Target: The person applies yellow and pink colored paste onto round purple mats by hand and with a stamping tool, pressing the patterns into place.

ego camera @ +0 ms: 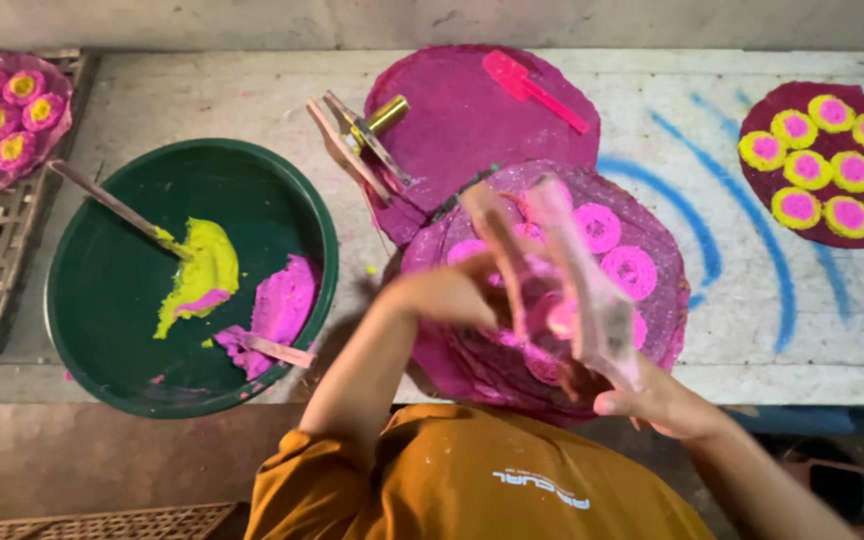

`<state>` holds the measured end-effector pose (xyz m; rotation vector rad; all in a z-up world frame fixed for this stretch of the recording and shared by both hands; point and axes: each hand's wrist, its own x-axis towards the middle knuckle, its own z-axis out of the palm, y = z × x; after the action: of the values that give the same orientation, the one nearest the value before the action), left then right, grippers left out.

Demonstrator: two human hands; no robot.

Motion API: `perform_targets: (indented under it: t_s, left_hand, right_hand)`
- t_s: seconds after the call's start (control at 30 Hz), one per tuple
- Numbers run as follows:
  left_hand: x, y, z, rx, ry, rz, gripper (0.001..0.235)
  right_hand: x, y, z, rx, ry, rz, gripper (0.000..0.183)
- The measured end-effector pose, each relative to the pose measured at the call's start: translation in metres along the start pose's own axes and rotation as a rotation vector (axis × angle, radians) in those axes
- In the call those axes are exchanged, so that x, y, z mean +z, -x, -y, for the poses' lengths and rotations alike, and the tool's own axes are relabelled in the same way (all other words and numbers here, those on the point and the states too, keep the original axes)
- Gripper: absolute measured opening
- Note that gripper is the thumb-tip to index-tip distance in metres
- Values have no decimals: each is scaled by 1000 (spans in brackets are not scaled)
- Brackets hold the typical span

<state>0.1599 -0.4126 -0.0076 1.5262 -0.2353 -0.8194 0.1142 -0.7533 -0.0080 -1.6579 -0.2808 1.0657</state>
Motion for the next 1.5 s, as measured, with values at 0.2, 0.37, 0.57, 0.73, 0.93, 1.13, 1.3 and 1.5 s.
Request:
perform_targets:
  t_s: [0.2,0.37,0.57,0.73,0.93,1.13,1.3,1.5]
  left_hand:
    - [-124,-99,98,-55,-319,-715,40]
    - [-139,-108,164,127,394,-652,38]
    - [-21,-57,189,311,449,-1156,45]
    - [70,9,146,338,-170,-1420,62]
    - [50,31,61,220,-674,-1229,35]
    - [26,3,52,47,-766,-1161,18]
    - [24,21,60,3,-726,-1174,15]
    - [21,23,64,-12,-801,-1158,16]
  right_hand:
    - [-15,37,-28,-289,-76,-269,76]
    - [-16,49,-48,-543,-297,-269,64]
    - [-30,39,-55,-596,-323,-228,55]
    - [-28,32,-47,-563,-302,-206,56]
    - [-15,13,-41,-553,-325,-197,53]
    - [2,10,-41,-561,-424,-191,56]
    - [4,20,-47,-531,-415,-255,60]
    - [4,13,-50,-470,-388,-299,63]
